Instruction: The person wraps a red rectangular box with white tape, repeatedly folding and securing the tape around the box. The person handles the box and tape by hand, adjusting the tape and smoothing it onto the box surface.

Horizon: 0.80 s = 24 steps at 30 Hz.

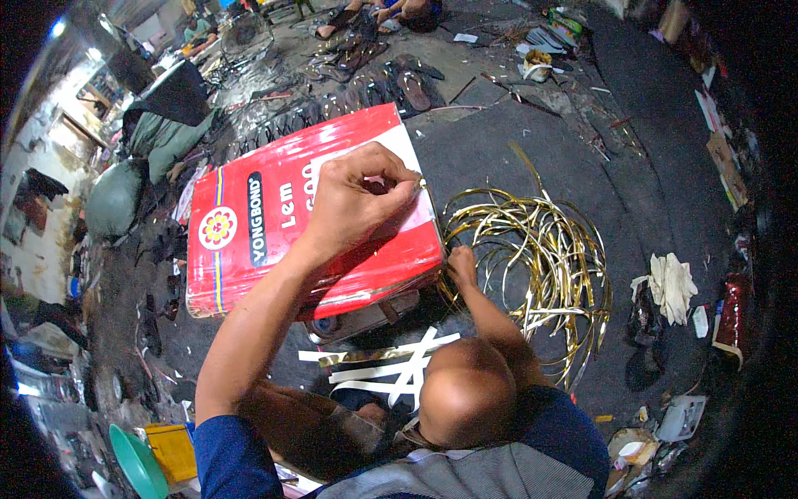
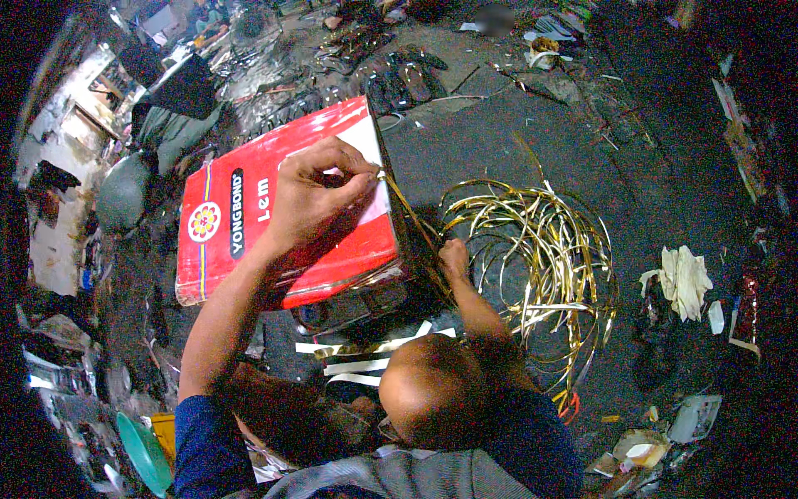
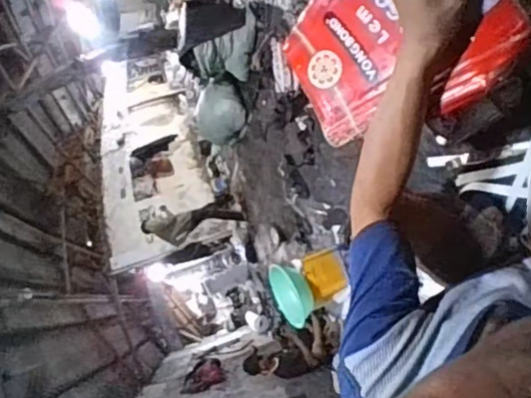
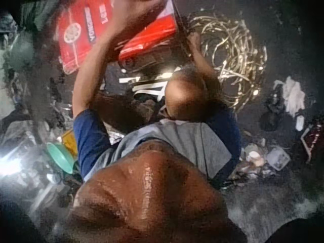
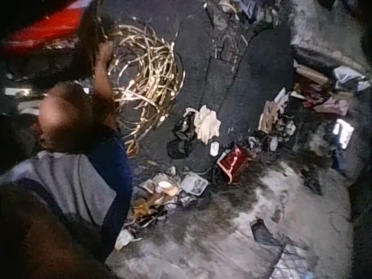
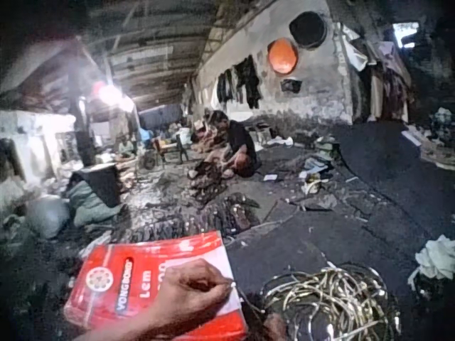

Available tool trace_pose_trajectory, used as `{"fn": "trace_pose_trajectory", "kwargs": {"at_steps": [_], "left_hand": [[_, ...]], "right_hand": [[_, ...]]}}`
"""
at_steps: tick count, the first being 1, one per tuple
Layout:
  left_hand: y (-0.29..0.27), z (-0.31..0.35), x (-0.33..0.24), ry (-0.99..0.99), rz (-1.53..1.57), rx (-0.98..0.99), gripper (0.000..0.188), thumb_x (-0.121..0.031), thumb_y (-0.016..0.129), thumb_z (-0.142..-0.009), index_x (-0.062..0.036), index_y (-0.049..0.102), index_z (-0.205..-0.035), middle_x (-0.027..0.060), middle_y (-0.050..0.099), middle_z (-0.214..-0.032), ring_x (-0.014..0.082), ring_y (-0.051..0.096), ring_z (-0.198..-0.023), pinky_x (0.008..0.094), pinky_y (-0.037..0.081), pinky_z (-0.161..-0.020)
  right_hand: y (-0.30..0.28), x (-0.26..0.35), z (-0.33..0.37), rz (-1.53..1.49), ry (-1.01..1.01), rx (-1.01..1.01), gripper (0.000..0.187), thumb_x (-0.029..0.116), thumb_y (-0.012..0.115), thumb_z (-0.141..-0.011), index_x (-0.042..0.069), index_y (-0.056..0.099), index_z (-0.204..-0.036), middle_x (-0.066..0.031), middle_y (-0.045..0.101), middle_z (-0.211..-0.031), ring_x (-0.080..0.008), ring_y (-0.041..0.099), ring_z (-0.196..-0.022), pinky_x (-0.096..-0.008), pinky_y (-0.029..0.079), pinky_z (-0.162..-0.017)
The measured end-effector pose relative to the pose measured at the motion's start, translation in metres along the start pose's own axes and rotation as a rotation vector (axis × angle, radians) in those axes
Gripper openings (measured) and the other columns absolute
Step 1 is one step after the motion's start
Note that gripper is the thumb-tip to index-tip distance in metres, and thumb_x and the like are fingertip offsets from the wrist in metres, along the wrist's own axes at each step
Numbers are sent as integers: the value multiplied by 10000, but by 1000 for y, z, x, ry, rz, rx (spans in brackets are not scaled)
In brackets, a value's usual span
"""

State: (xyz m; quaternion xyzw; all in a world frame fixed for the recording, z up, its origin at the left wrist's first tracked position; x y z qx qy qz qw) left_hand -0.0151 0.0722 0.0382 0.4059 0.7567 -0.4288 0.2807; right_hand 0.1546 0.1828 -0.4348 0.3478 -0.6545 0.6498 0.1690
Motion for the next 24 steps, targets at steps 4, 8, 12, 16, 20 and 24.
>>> {"fn": "trace_pose_trajectory", "kwargs": {"at_steps": [4,8,12,16,20,24], "left_hand": [[24,-19,-21,99,70,66,41,-36,791,-836,-12,781,-868,50,725,-845,108,676,-752,262,530,-659],[8,-9,-11,141,-36,66,49,-23,784,-838,-23,795,-886,47,729,-857,99,676,-756,254,532,-653],[10,-7,-26,131,-121,64,79,-9,775,-831,-32,809,-899,54,728,-862,110,681,-750,262,534,-649],[12,-1,-40,368,-230,190,211,23,751,-847,-49,794,-1040,70,698,-902,161,688,-775,293,548,-664],[12,1,-46,419,-224,201,260,48,728,-852,-40,774,-1093,85,688,-916,195,693,-792,308,556,-680],[9,7,-35,355,-166,152,200,16,695,-853,-27,787,-1025,95,718,-918,191,701,-782,303,562,-681]], "right_hand": [[21,-133,22,-703,562,13,203,147,599,-891,-5,733,-912,-252,669,-886,-461,665,-843,-548,542,-754],[4,-67,28,158,185,226,200,110,626,-892,10,693,-1051,-252,711,-961,-470,704,-873,-545,578,-766],[-28,-55,54,-226,552,160,226,105,605,-897,-34,664,-1066,-313,713,-1021,-508,707,-948,-564,573,-847],[-51,-26,54,-78,475,169,246,137,584,-894,-39,655,-1052,-307,704,-974,-485,697,-910,-564,555,-811],[-36,-46,42,-8,382,115,211,142,607,-884,-28,655,-999,-272,701,-923,-457,693,-841,-545,552,-745],[-24,-80,38,201,165,48,182,148,630,-874,-17,655,-947,-237,698,-873,-428,690,-771,-526,550,-679]]}}
Point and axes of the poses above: each hand's wrist, its own z-axis away from the middle knuckle, its own y-axis out of the palm, x = y × z, the point moved 9 cm from there along -z, towards the middle knuckle
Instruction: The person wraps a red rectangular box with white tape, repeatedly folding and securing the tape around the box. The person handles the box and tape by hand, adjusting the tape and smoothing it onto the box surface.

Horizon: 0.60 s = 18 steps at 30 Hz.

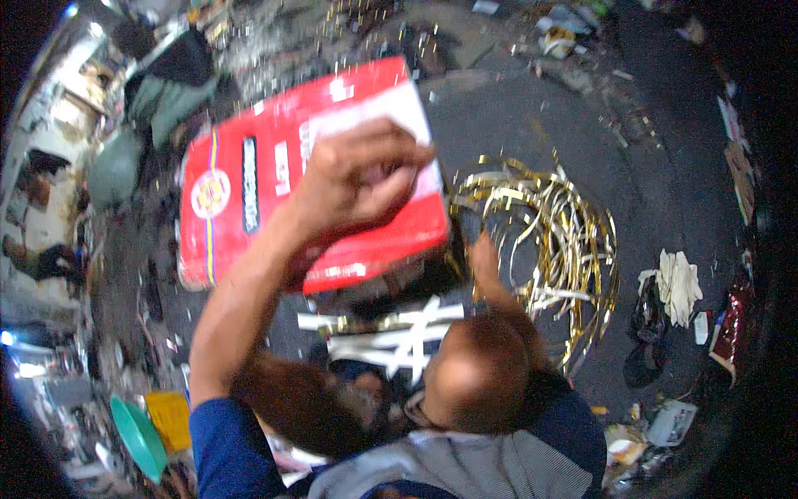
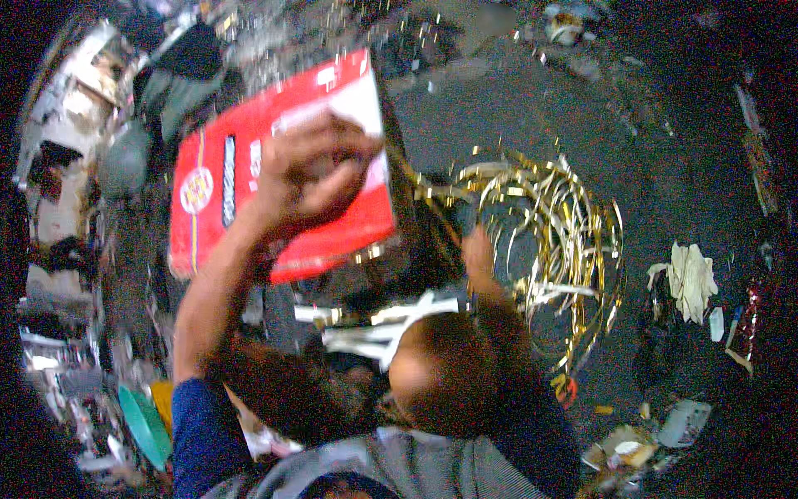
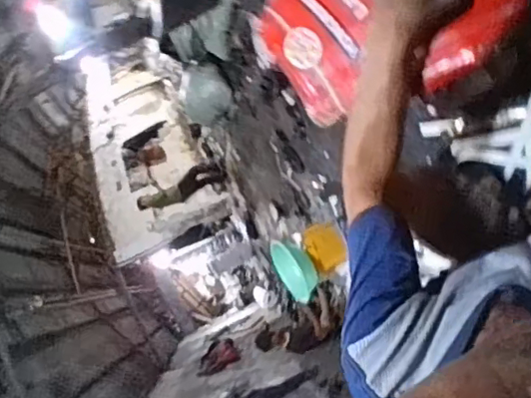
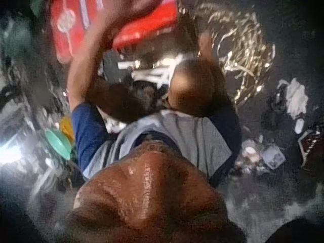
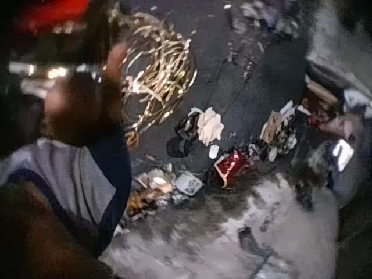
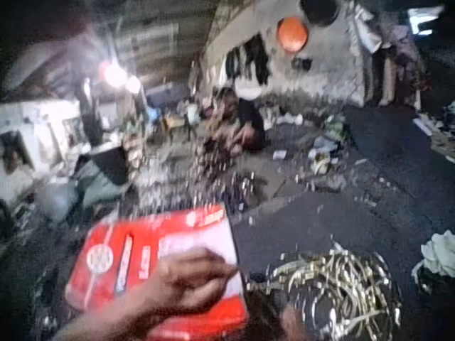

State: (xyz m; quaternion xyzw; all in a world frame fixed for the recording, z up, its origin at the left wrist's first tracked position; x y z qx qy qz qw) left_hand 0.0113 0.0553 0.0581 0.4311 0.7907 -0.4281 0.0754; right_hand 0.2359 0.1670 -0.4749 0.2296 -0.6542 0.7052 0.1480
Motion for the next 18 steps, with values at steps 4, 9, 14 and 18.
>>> {"fn": "trace_pose_trajectory", "kwargs": {"at_steps": [4,9,14,18], "left_hand": [[10,3,-11,131,-69,16,194,-96,748,-850,-49,789,-1034,105,730,-1022,222,716,-870,326,579,-748],[8,11,-12,444,67,-120,328,-236,753,-847,24,784,-1044,144,710,-988,253,675,-920,396,573,-753],[7,10,0,461,132,-173,362,-289,739,-818,46,770,-953,186,702,-968,304,652,-920,400,556,-794],[16,7,-13,367,-48,-62,409,-331,734,-804,53,757,-943,199,690,-1005,332,641,-961,418,551,-838]], "right_hand": [[-21,-32,1,192,-218,-170,162,153,653,-863,-6,654,-895,-202,696,-822,-399,686,-702,-507,548,-613],[-53,-81,-22,296,-95,-10,345,179,597,-847,-1,691,-1126,-257,731,-954,-467,708,-888,-536,569,-784],[-143,-245,-44,638,-23,-75,150,186,546,-988,76,648,-997,-83,691,-902,-240,671,-760,-413,530,-670],[-139,-176,5,367,68,63,167,188,543,-1003,71,641,-1070,-91,689,-981,-242,663,-857,-400,526,-743]]}}
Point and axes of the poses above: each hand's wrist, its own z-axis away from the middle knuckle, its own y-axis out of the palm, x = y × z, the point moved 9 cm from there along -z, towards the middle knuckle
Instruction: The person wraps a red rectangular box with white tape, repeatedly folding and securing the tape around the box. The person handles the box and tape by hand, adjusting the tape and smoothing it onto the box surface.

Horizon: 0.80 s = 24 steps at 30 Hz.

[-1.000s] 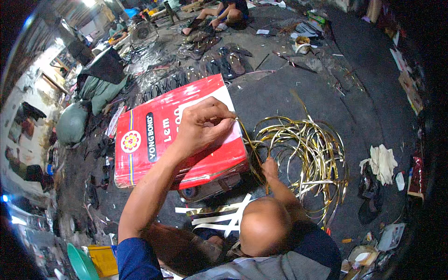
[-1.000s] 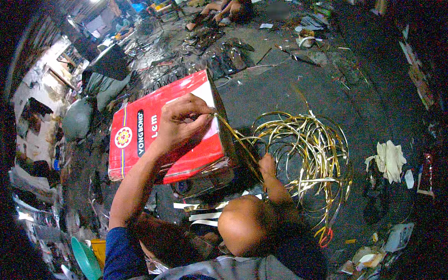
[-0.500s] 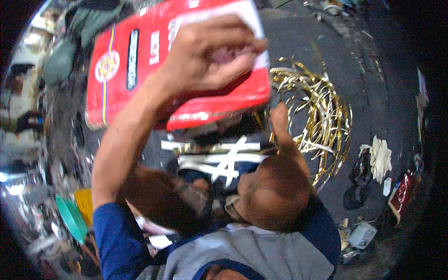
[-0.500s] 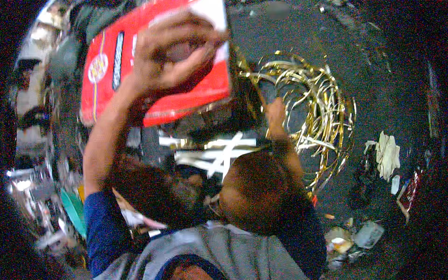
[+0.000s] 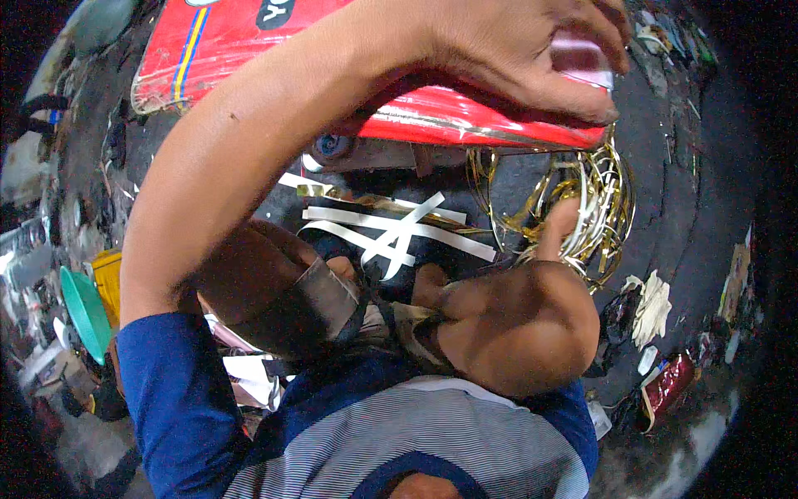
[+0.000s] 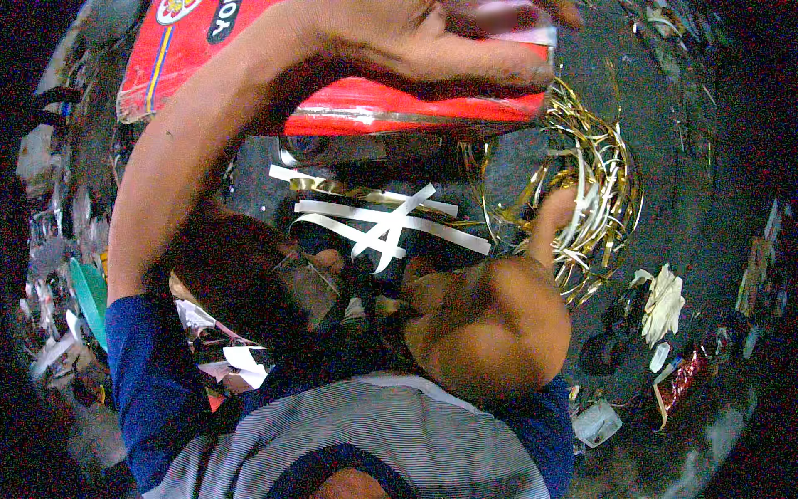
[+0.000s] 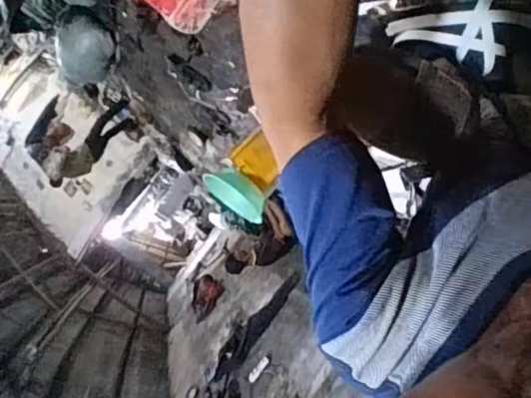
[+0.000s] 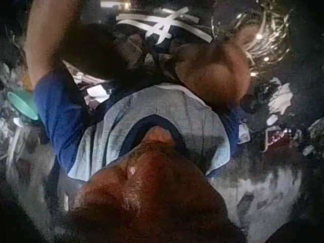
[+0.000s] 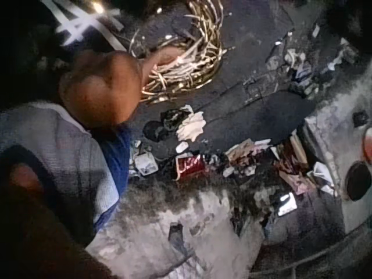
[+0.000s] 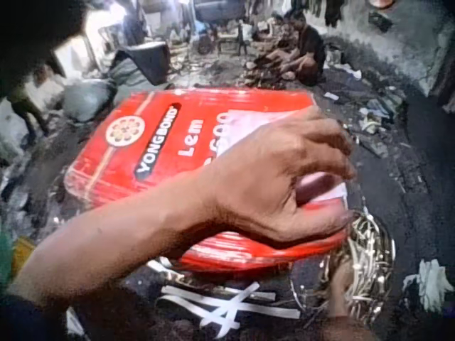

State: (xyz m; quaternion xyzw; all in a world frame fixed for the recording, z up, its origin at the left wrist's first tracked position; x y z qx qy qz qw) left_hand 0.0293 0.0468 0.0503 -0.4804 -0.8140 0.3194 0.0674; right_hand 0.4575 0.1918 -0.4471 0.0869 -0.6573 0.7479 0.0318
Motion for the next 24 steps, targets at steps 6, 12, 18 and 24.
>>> {"fn": "trace_pose_trajectory", "kwargs": {"at_steps": [6,12,18,24], "left_hand": [[-2,-3,-8,-50,-46,70,477,-406,741,-847,15,716,-1070,220,655,-1186,369,645,-1069,434,552,-878],[-20,-6,-58,-64,-288,70,347,-173,804,-811,-94,725,-1139,129,667,-1254,315,662,-1063,418,555,-890],[-16,16,-115,-295,-89,168,360,-108,797,-789,-17,721,-1130,135,686,-1078,302,690,-936,391,573,-787],[22,56,-101,-769,155,26,863,-203,914,-743,-1,498,-1472,179,654,-1321,296,648,-1217,416,495,-1057]], "right_hand": [[-31,104,99,-290,-226,197,220,192,539,-1026,64,630,-1180,-102,687,-1099,-244,651,-1004,-382,519,-852],[-146,254,237,-651,-565,431,291,196,535,-1048,56,619,-1289,-114,685,-1217,-247,640,-1150,-363,513,-961],[-160,295,217,-631,-783,719,272,213,596,-1027,49,664,-1233,-105,716,-1155,-229,665,-1100,-354,526,-945],[-291,352,183,-637,-1070,859,241,246,697,-966,8,723,-988,-97,753,-887,-196,707,-865,-366,545,-814]]}}
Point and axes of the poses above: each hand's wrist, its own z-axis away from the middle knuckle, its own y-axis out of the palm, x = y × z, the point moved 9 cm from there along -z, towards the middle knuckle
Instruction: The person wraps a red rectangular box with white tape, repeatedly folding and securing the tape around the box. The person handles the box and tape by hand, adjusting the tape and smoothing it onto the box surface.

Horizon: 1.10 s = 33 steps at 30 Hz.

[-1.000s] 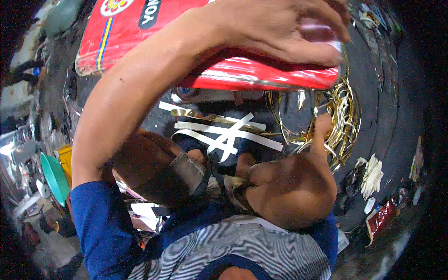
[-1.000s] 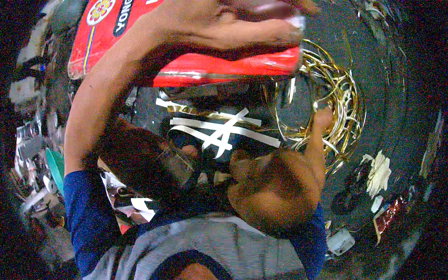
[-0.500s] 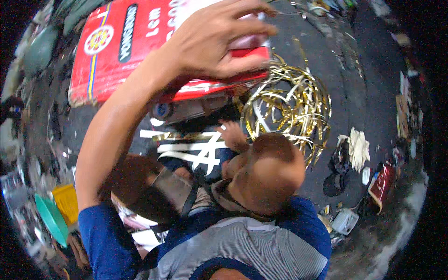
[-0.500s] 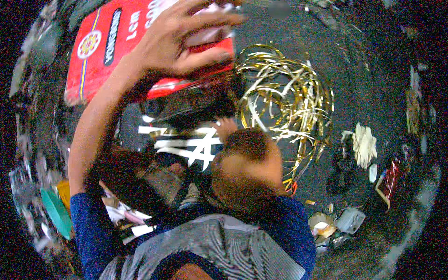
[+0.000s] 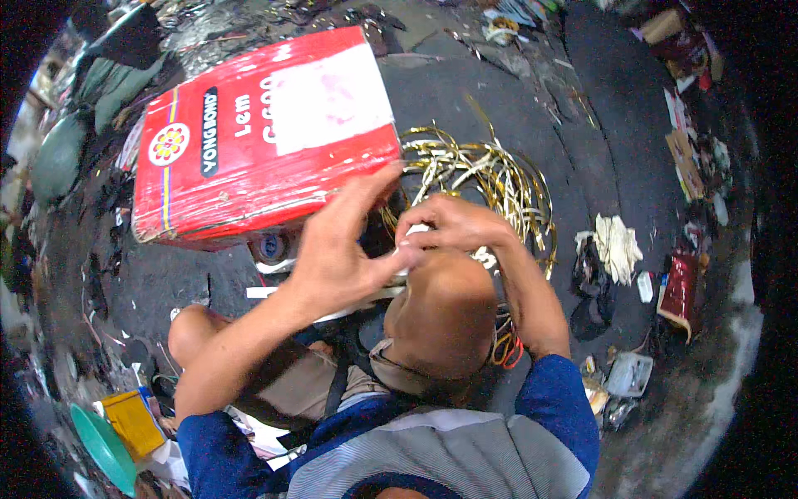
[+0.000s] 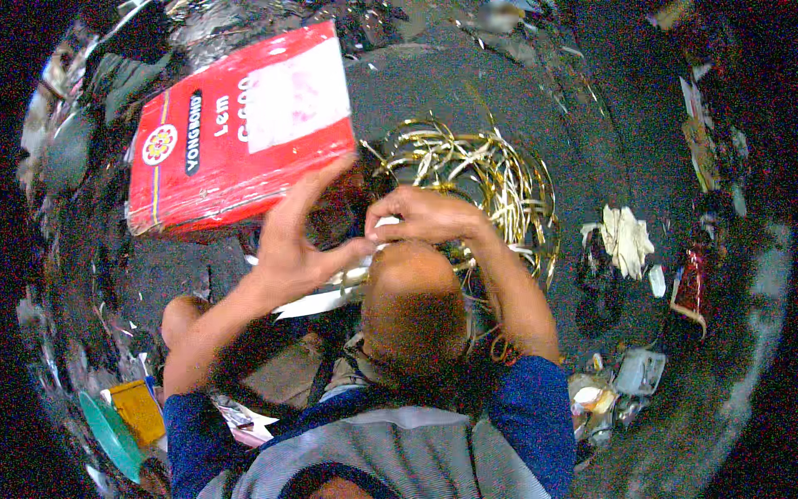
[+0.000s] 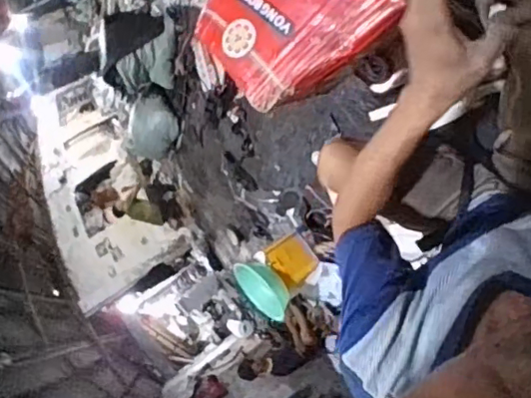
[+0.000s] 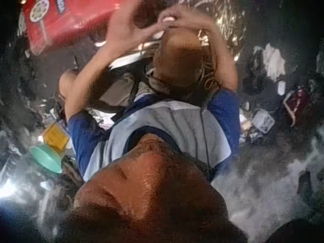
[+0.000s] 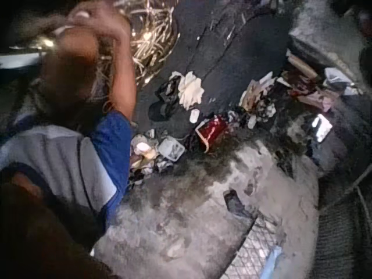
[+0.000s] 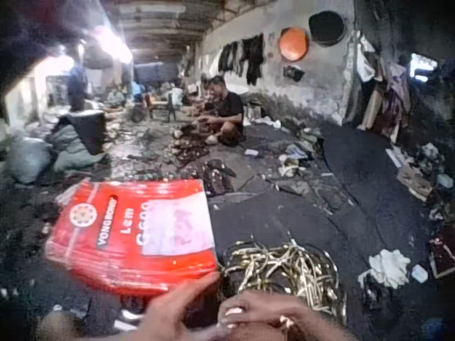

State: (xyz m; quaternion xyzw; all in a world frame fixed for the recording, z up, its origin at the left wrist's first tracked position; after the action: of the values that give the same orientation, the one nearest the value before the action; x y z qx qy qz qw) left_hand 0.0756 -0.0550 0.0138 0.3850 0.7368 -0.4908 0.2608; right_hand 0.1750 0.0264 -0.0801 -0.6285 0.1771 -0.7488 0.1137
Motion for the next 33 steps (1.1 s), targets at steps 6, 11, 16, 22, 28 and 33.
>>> {"fn": "trace_pose_trajectory", "kwargs": {"at_steps": [6,11,16,22,28,33], "left_hand": [[-5,19,6,-220,649,94,544,-94,794,-929,-17,502,-1382,18,664,-999,65,623,-881,241,507,-773],[-130,57,42,-449,167,-116,161,-167,797,-907,-19,735,-894,-10,694,-780,63,622,-744,276,508,-647],[-282,83,78,-507,-64,-166,134,-115,767,-860,10,722,-842,-12,667,-742,63,588,-704,258,477,-646],[-278,13,49,-171,-1027,-569,411,-93,820,-745,-60,728,-1144,184,696,-1160,394,652,-1139,439,528,-1001],[-94,-89,56,127,-174,-158,335,-137,764,-828,-14,698,-1132,215,698,-1033,364,718,-943,439,576,-848],[-82,-91,70,-36,-84,-205,212,-163,779,-828,-13,736,-971,176,699,-960,318,719,-876,404,573,-781]], "right_hand": [[-64,164,14,135,-242,-290,140,127,752,-912,-10,724,-903,-64,704,-776,-116,639,-707,-270,469,-622],[-133,159,27,261,-69,-782,128,133,739,-947,8,769,-955,-19,739,-845,-92,640,-770,-259,501,-702],[-142,120,-22,160,74,-654,201,177,744,-940,9,795,-1036,-19,738,-815,-74,588,-637,-258,477,-578],[-124,121,-73,420,77,-733,351,178,784,-806,55,733,-1131,-138,756,-855,-247,743,-765,-376,589,-737],[-116,126,-70,665,105,-860,294,280,807,-826,99,723,-1042,-126,761,-916,-328,742,-873,-457,575,-779],[-113,134,-55,811,-46,-876,209,259,814,-837,105,768,-971,-87,710,-899,-302,691,-866,-431,557,-781]]}}
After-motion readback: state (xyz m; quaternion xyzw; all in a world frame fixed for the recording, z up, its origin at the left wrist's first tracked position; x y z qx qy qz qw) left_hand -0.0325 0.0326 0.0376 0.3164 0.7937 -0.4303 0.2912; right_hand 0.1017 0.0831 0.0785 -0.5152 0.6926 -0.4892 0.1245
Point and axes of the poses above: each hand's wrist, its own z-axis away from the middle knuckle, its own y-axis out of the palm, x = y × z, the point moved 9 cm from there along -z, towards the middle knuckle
